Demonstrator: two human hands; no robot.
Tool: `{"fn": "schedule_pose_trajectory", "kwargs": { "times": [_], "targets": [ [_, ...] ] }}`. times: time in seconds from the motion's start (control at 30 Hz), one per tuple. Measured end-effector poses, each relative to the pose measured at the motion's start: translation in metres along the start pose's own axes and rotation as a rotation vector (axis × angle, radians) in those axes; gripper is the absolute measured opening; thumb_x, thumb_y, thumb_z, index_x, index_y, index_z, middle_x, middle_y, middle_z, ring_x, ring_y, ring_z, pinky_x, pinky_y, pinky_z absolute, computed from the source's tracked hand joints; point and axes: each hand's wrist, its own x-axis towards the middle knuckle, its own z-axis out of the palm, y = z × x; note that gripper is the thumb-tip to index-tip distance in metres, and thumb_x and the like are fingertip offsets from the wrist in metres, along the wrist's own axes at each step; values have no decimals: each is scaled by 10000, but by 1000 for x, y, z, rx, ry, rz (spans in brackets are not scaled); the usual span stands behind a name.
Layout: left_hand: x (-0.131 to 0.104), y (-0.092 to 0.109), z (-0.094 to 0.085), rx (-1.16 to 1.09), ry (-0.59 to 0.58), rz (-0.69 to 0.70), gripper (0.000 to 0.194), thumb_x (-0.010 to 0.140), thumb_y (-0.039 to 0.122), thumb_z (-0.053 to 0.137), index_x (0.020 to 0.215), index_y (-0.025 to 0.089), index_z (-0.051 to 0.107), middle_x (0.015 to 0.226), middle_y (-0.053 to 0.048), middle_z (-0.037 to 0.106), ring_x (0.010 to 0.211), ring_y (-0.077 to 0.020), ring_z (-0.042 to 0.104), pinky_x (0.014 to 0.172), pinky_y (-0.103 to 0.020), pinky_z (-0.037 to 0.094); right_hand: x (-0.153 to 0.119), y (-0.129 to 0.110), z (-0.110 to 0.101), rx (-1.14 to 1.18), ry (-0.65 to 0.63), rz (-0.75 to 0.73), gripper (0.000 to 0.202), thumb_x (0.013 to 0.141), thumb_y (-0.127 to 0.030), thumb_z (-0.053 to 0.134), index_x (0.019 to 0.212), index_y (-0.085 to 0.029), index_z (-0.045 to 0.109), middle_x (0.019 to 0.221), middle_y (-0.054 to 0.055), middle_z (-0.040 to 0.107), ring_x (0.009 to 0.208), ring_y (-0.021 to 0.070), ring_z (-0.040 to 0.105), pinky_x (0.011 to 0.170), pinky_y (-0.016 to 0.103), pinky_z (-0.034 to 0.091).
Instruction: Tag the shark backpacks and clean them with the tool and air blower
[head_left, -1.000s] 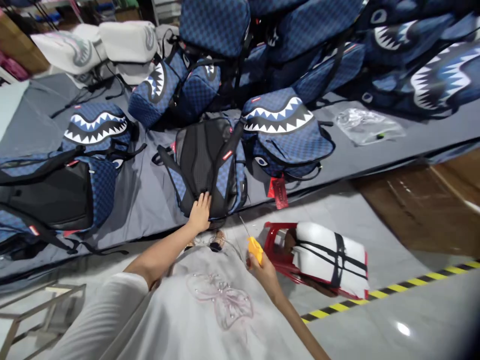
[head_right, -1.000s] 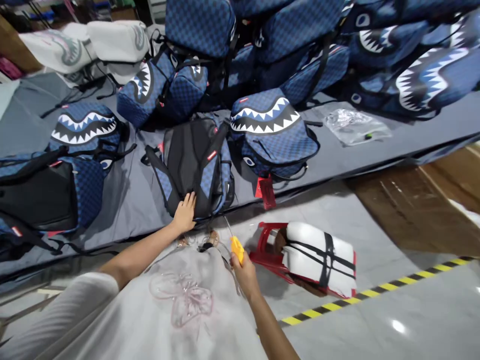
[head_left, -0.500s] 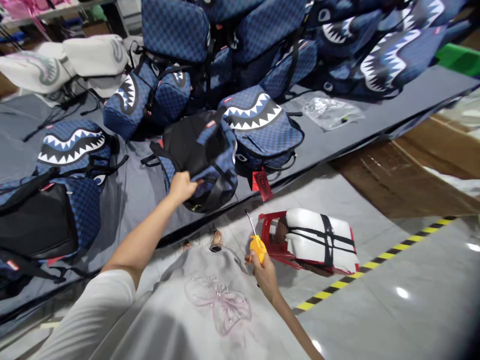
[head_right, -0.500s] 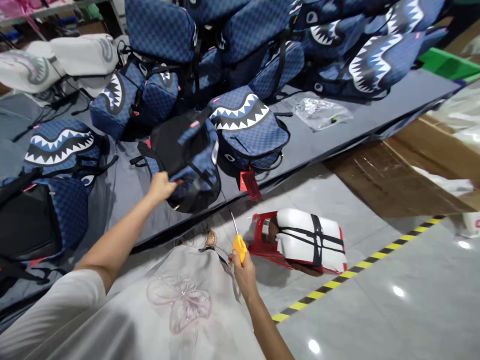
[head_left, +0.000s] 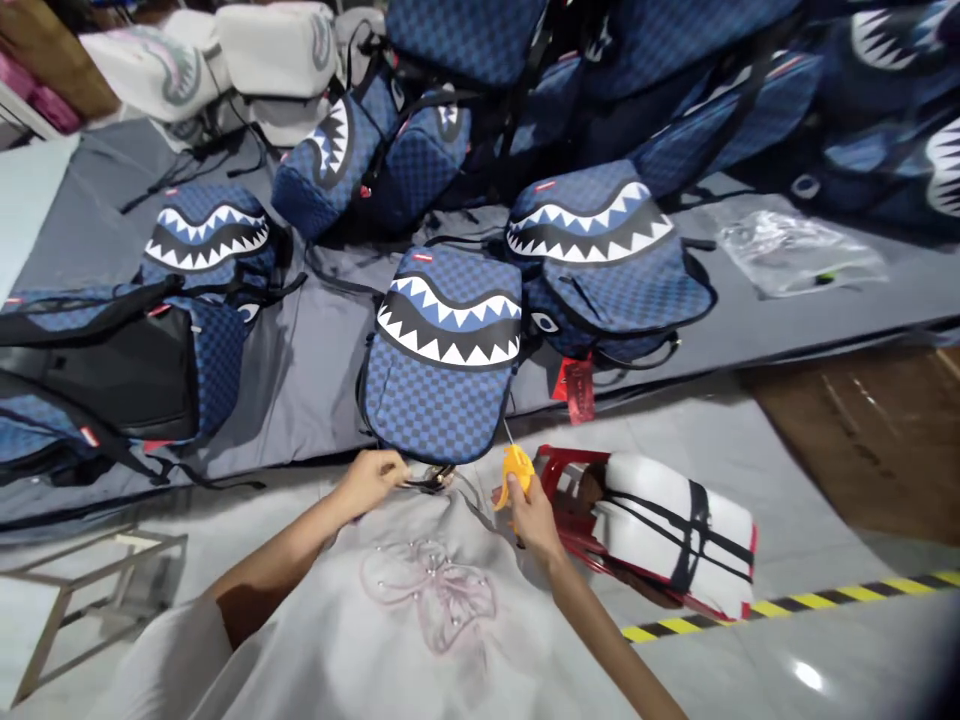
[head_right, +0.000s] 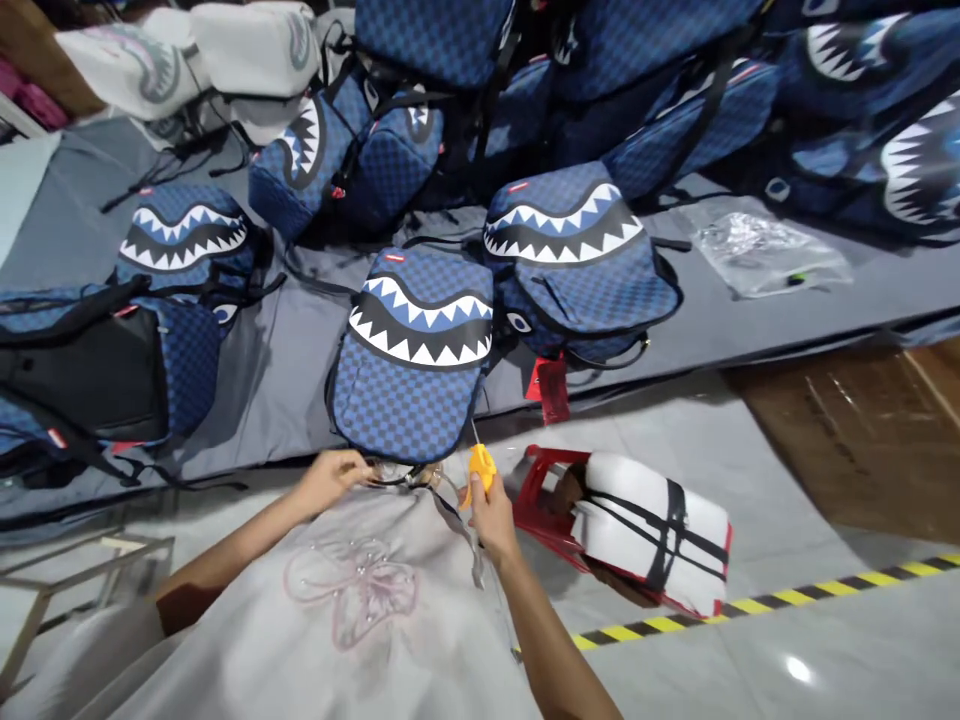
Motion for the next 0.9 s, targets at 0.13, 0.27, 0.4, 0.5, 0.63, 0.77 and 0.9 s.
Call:
{"fn": "schedule_pose_trajectory", "kwargs": {
  "times": [0.13, 0.27, 0.4, 0.5, 0.63, 0.77, 0.9],
  "targets": [
    [25, -2, -19, 498, -35, 273, 915, 648, 265, 848, 1475, 243, 456, 1604, -137, 307, 1500, -383, 211, 1207, -580, 193, 0, 3, -5, 32, -66, -45, 622, 806, -770, 472, 1039, -195, 507, 905, 100, 700, 750, 237, 661, 490, 287, 498],
    [74, 19, -22, 778, -183, 481, 561, 836, 175, 650, 1388, 213, 557, 1447, -119, 546, 1357, -276, 502, 1126, -424, 401, -16, 11, -17, 73, -41, -182, 523, 876, -673, 491, 1036, -178, 554, 940, 95, 706, 839, 229, 669, 731, 356, 537],
    [112, 79, -44, 658, 274, 326, 322, 961, 271, 471, 1216, 222, 662, 1070, -69, 752, 993, -240, 706, 855, -338, 518, -41, 9, -21, 55, 118, -272, 407, 947, -566, 436, 964, -186, 579, 862, 62, 697, 844, 214, 657, 842, 383, 500],
    [140, 122, -63, 632, 348, 220, 309, 967, 398, 484, 1133, 227, 680, 959, -66, 752, 938, -268, 697, 773, -328, 483, -52, -2, -14, 59, 152, -339, 355, 956, -526, 421, 917, -199, 554, 779, 45, 679, 741, 201, 646, 746, 352, 502],
    [162, 145, -73, 664, 281, 175, 269, 957, 383, 507, 1026, 209, 700, 943, -73, 743, 933, -264, 680, 736, -309, 446, -49, -11, -13, 117, 191, -334, 348, 965, -535, 406, 920, -206, 509, 651, 10, 608, 568, 173, 578, 594, 307, 477],
    [149, 146, -62, 704, 249, 288, 258, 963, 374, 519, 1050, 206, 695, 906, -65, 749, 862, -234, 692, 707, -296, 444, -23, -27, -24, -117, 146, -269, 441, 971, -558, 370, 1085, -170, 545, 671, 26, 623, 574, 196, 595, 542, 293, 438],
    [120, 154, -29, 830, 124, 683, 279, 984, 413, 491, 992, 203, 676, 819, -45, 745, 726, -184, 695, 604, -268, 437, 40, -93, -12, -664, -6, -241, 380, 1018, -412, 402, 1169, -126, 601, 867, 114, 695, 803, 238, 682, 692, 331, 495]
  ]
}}
